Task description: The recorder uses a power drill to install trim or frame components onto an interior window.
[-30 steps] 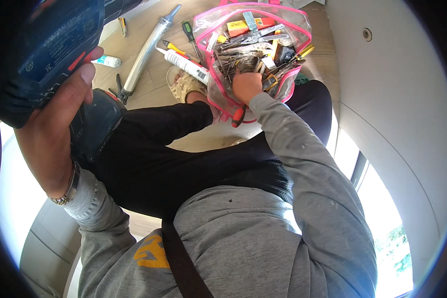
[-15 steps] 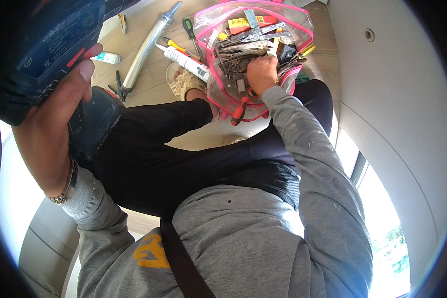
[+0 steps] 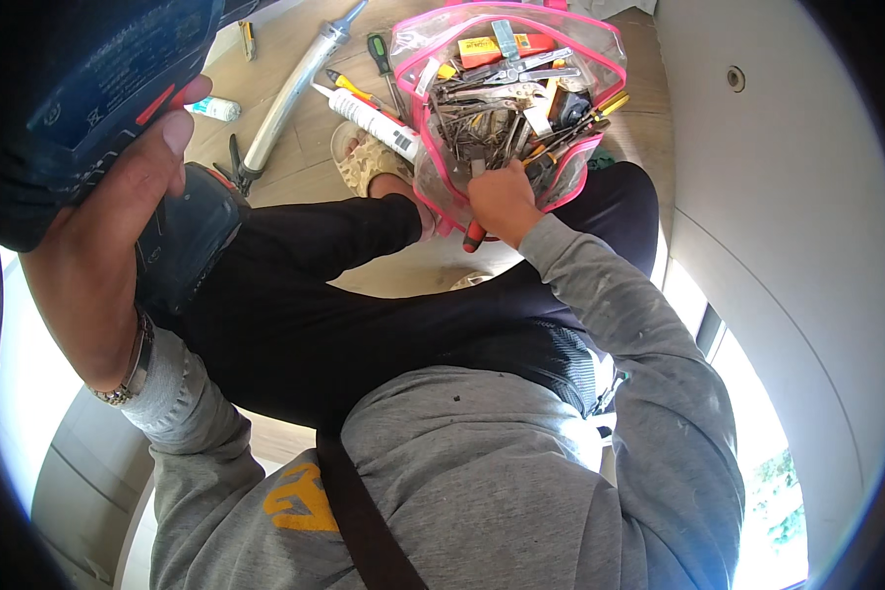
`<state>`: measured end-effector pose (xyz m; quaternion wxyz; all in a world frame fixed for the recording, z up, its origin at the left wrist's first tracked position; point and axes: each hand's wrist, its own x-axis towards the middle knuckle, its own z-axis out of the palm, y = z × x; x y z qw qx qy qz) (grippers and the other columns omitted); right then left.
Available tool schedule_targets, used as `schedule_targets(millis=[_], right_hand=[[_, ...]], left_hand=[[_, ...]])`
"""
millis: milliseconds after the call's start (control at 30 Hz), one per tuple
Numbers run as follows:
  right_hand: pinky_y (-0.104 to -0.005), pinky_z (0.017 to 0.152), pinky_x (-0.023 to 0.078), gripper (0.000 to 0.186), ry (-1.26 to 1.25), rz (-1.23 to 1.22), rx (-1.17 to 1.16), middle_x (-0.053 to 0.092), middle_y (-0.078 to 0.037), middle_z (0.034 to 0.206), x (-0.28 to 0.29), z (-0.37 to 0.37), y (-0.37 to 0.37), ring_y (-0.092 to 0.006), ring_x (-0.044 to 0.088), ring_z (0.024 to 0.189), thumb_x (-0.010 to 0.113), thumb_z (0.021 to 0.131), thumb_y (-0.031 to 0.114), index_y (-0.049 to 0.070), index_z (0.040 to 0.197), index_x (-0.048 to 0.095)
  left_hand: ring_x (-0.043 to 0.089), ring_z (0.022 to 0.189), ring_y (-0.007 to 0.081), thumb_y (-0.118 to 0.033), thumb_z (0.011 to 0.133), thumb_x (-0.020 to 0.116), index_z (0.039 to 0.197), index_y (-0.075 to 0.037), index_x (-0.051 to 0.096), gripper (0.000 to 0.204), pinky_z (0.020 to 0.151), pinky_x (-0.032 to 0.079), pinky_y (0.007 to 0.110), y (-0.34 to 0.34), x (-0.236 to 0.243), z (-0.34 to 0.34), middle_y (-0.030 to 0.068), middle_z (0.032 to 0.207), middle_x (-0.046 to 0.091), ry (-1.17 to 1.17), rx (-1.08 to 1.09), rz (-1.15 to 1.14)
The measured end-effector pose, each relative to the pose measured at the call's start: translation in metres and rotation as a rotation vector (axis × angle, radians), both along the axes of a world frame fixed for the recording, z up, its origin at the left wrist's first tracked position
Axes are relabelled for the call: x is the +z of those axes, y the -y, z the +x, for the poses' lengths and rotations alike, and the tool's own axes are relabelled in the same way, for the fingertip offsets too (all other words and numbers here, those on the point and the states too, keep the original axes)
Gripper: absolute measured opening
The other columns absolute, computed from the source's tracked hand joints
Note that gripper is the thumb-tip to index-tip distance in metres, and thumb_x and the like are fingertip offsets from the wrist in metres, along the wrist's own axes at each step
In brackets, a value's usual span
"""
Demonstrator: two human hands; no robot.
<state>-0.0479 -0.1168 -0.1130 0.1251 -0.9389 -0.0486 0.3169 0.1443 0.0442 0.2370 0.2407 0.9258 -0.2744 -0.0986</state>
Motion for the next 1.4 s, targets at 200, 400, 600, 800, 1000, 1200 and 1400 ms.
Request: schedule_targets(millis=[200, 400, 600, 800, 1000, 1200, 1400], right_hand=[[-0.0416, 0.084, 0.042, 0.025, 0.065, -0.028, 0.143, 0.073, -0.006, 0.083, 0.003, 0.005, 0.035, -0.0269, 0.071, 0.082, 0.078, 0.07, 0.023, 0.012, 0.091, 0.072], [-0.0404, 0.086, 0.041, 0.028, 0.466, -0.032, 0.169, 0.069, -0.005, 0.086, -0.047, -0.001, 0.058, -0.0236, 0.064, 0.092, 0.079, 0.069, 0.026, 0.012, 0.091, 0.07], [-0.0391, 0.09, 0.041, 0.017, 0.42, 0.082, 0.326, 0.066, -0.003, 0.085, -0.029, 0.045, 0.066, -0.0223, 0.061, 0.093, 0.078, 0.067, 0.028, 0.015, 0.077, 0.073], [-0.042, 0.094, 0.04, 0.029, 0.35, 0.084, 0.298, 0.065, -0.005, 0.092, -0.023, 0.101, 0.081, -0.0255, 0.061, 0.101, 0.082, 0.067, 0.031, 0.012, 0.087, 0.073], [-0.0455, 0.086, 0.048, 0.026, 0.612, 0.035, 0.093, 0.068, -0.009, 0.088, 0.006, 0.144, 0.11, -0.0287, 0.067, 0.092, 0.075, 0.082, 0.035, 0.012, 0.092, 0.071], [-0.0482, 0.093, 0.049, 0.054, 0.52, 0.237, -0.174, 0.069, -0.018, 0.116, 0.047, 0.144, 0.116, -0.0394, 0.064, 0.109, 0.077, 0.08, 0.04, 0.008, 0.122, 0.066], [-0.0479, 0.068, 0.054, 0.024, 0.594, -0.041, -0.356, 0.069, -0.011, 0.079, 0.04, 0.126, 0.095, -0.0321, 0.069, 0.076, 0.072, 0.085, 0.033, 0.011, 0.094, 0.068]], left_hand=[[0.057, 0.062, 0.0078, -0.014, 0.089, 0.075, 0.104, -0.002, 0.077, 0.02, 0.063, 0.042, 0.022, -0.001, -0.004, -0.004, 0.0019, 0.071, 0.065, -0.051, 0.074, -0.059], [0.058, 0.063, 0.0075, -0.015, 0.09, 0.074, 0.105, -0.004, 0.078, 0.019, 0.065, 0.042, 0.023, 0.003, 0.003, -0.004, 0.0013, 0.071, 0.065, -0.067, 0.067, -0.039], [0.059, 0.062, 0.0072, -0.016, 0.09, 0.074, 0.107, -0.004, 0.078, 0.021, 0.065, 0.042, 0.023, 0.001, 0.001, -0.002, 0.002, 0.07, 0.065, 0.001, 0.031, 0.012], [0.065, 0.063, 0.0134, -0.013, 0.091, 0.074, 0.101, -0.011, 0.079, 0.012, 0.071, 0.05, 0.021, -0.021, 0.002, 0.012, 0.0061, 0.072, 0.066, 0.58, -0.675, 0.373], [0.067, 0.065, 0.0164, -0.012, 0.088, 0.077, 0.106, -0.012, 0.077, 0.018, 0.074, 0.053, 0.021, -0.022, 0.006, 0.01, 0.0076, 0.075, 0.067, 0.347, -0.498, 0.316], [0.068, 0.065, 0.0169, -0.013, 0.09, 0.075, 0.106, -0.011, 0.078, 0.017, 0.071, 0.052, 0.021, -0.021, 0.007, 0.008, 0.0073, 0.072, 0.066, 0.513, -0.67, 0.339], [0.066, 0.065, 0.0137, -0.014, 0.089, 0.076, 0.109, -0.01, 0.077, 0.02, 0.07, 0.052, 0.022, -0.029, 0.003, 0.011, 0.0062, 0.071, 0.065, 0.518, -0.64, 0.359]])
